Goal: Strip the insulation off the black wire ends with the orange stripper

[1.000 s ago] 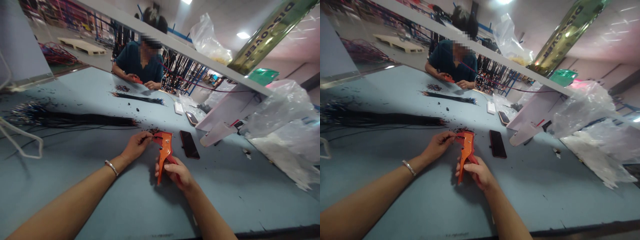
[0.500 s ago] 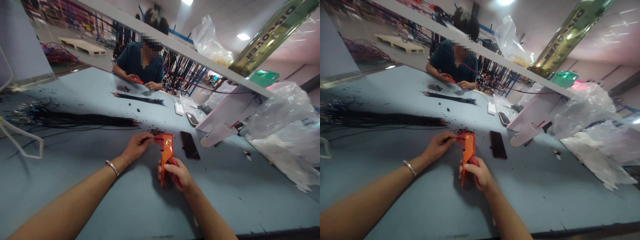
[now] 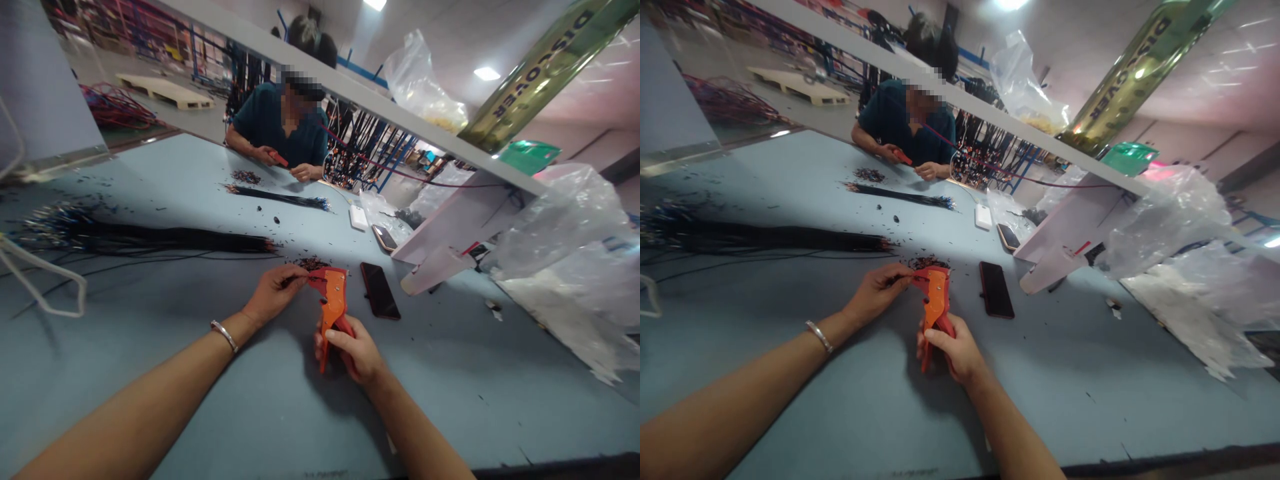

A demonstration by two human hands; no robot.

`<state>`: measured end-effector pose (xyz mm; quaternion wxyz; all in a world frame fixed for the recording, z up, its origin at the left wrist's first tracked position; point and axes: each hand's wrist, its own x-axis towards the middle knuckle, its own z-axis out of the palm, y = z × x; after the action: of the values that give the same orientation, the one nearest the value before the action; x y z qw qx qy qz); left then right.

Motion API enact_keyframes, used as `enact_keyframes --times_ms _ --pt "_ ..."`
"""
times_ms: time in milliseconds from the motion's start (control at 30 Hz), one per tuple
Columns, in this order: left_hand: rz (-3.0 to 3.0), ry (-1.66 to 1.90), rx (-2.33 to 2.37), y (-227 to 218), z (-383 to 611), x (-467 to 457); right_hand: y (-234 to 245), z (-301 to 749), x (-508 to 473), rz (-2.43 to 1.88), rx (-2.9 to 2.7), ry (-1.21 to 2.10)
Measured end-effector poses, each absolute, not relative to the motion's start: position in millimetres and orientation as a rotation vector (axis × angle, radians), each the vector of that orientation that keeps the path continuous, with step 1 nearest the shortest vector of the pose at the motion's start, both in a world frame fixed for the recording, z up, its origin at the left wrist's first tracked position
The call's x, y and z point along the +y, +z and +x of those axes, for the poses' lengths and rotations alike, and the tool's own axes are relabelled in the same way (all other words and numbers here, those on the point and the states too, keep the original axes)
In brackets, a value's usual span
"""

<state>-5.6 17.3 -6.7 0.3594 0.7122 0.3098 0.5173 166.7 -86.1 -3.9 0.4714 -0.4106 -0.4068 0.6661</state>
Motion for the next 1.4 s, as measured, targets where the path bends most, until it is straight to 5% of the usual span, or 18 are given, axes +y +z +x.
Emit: enact_keyframes --times_ms 1400 --pt "1.803 1.317 0.821 -5 -5 14 -13 162 -86 -1.028 -1.042 1.527"
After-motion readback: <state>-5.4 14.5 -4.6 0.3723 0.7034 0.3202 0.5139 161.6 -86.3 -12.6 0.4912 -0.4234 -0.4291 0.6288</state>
